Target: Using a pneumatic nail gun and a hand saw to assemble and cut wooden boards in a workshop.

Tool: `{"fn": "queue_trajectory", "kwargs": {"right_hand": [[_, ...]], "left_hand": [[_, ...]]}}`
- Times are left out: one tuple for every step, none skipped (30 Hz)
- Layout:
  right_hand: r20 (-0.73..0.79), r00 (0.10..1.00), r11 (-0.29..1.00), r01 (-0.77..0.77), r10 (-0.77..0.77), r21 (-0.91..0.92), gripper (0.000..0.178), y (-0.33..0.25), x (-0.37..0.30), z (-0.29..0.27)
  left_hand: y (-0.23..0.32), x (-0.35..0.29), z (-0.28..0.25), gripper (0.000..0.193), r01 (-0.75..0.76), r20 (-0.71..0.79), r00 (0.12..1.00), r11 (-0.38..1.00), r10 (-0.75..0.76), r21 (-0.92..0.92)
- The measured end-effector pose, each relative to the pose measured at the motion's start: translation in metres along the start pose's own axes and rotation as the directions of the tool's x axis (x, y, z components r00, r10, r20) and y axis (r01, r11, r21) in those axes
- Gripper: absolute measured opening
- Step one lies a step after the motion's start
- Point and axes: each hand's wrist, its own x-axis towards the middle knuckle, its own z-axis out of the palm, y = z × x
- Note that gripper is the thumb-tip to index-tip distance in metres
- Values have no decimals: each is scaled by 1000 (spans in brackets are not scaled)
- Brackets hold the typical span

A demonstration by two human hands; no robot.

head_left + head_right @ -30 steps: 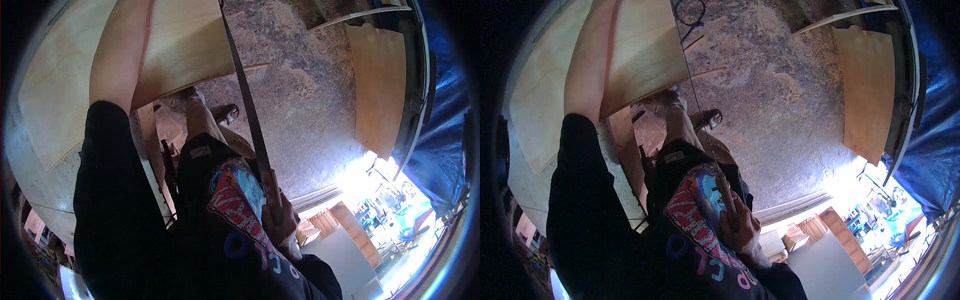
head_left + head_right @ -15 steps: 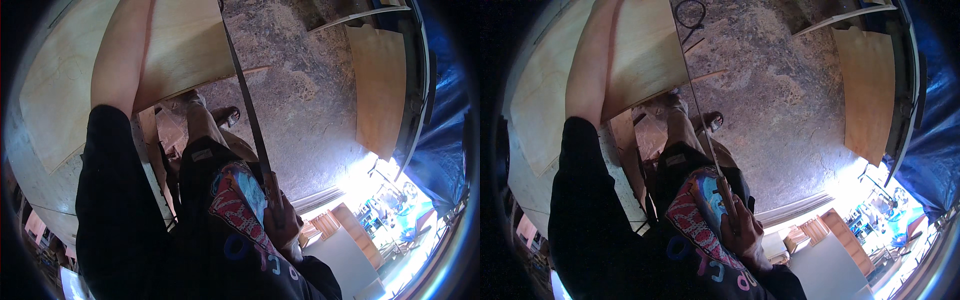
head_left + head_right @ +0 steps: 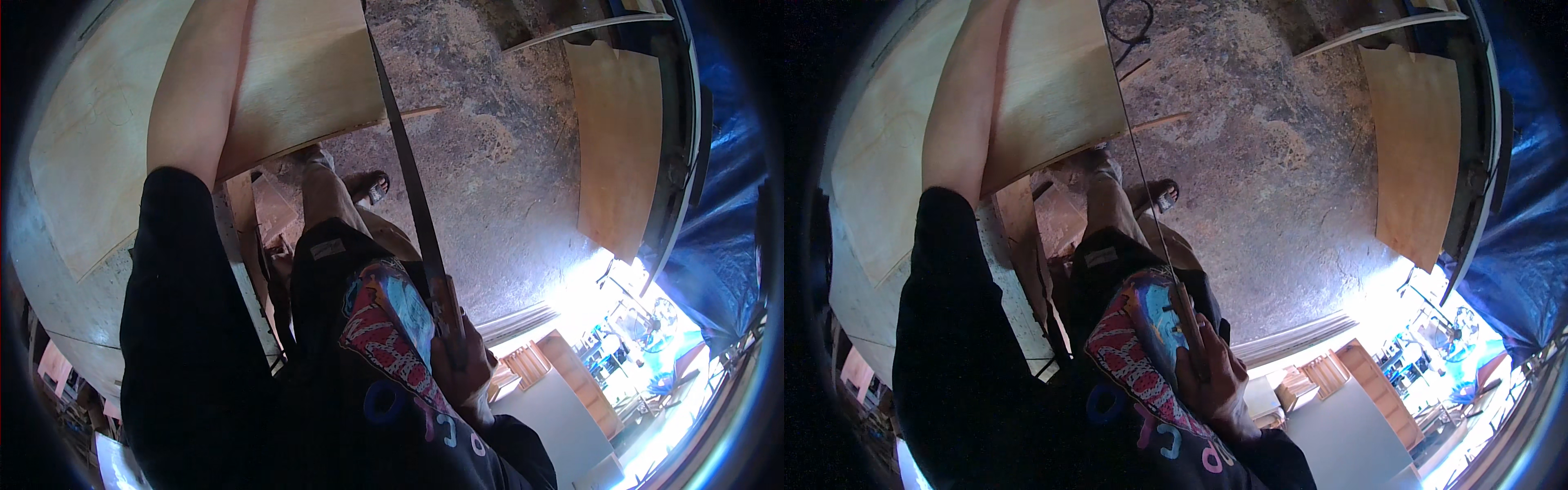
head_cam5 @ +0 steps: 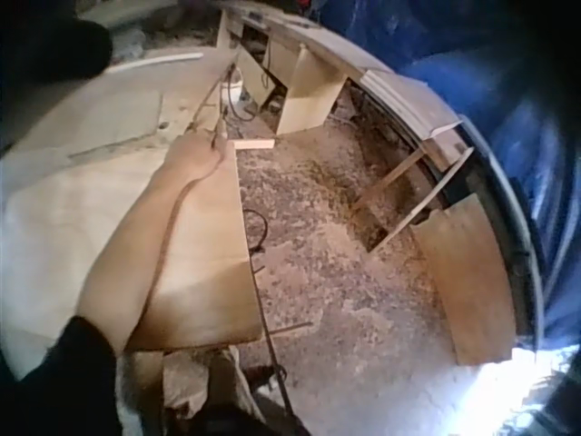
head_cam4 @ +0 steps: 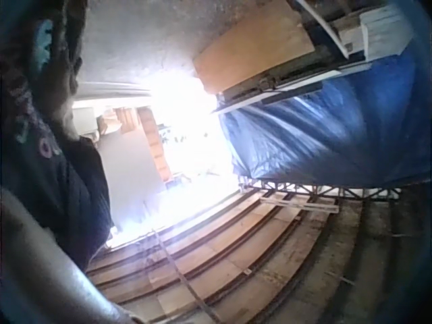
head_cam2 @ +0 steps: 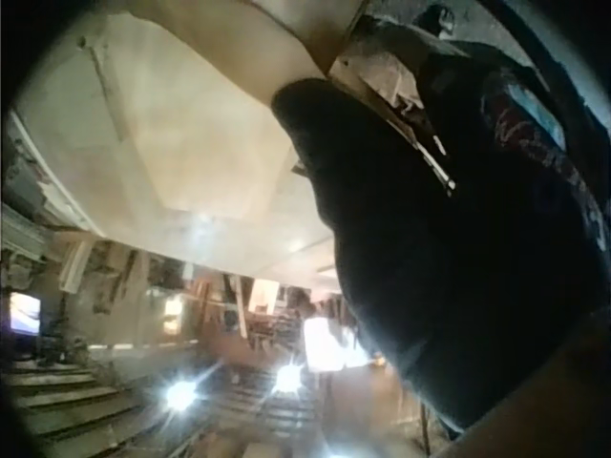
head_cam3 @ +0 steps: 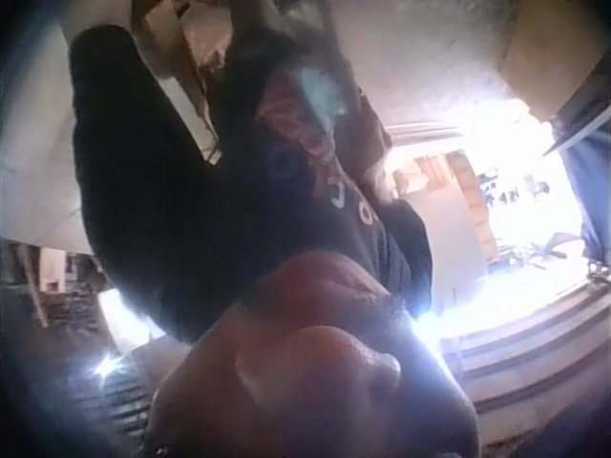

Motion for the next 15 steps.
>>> {"fn": "queue_trajectory", "kwargs": {"right_hand": [[-3, 998, 997, 62, -62, -44, 46, -4, 7, 0], [-6, 992, 988, 121, -122, -90, 46, -7, 15, 0], [-7, 993, 989, 119, -120, -92, 46, -10, 22, 2], [-6, 998, 996, 60, -61, -60, 46, -14, 29, 4], [0, 1000, 1000, 6, -6, -26, 46, -16, 32, 5], [2, 1000, 1000, 8, -8, -25, 46, -15, 32, 6], [4, 1000, 1000, -9, 9, -4, 46, -14, 32, 7], [6, 999, 999, -31, 31, 16, 46, -12, 31, 7], [6, 999, 999, -34, 34, 14, 46, -13, 30, 6], [7, 1000, 1000, -28, 29, -14, 46, -14, 29, 6], [8, 1000, 999, -19, 19, -39, 46, -14, 28, 6], [8, 1000, 999, -19, 19, -39, 46, -13, 26, 5], [8, 1000, 999, -2, 3, -54, 47, -11, 22, 4], [8, 1000, 997, 15, -14, -71, 47, -9, 16, 3], [8, 1000, 997, 15, -14, -73, 47, -6, 10, 2]], "left_hand": [[-2, 1, 0, 49, 2, -1, 1000, 1000, -2, 11], [2, -2, -1, 49, 1, 1, 1000, 1000, -1, 9], [6, -5, -3, 49, 11, 1, 1000, 1000, -11, -11], [9, -7, -4, 49, 21, 2, 1000, 999, -21, -32], [6, -5, -3, 49, 22, 1, 1000, 999, -22, -29], [2, -3, -1, 49, 6, -1, 1000, 1000, -6, -5], [-1, -2, 0, 49, -10, -2, 1000, 1000, 11, 20], [1, -2, -1, 49, -11, 1, 1000, 1000, 11, 19], [4, -1, -2, 49, 11, -1, 1000, 1000, -11, 16], [6, -2, -2, 49, 32, -3, 999, 999, -32, 14], [5, -2, -2, 49, 33, -2, 999, 999, -33, 14], [4, -3, -2, 49, 31, -14, 999, 999, -31, 16], [3, -3, -1, 48, 29, -25, 999, 999, -29, 18], [3, -3, -1, 48, 30, -26, 999, 999, -30, 16], [3, -2, -1, 47, 21, -21, 1000, 1000, -20, 24]]}}
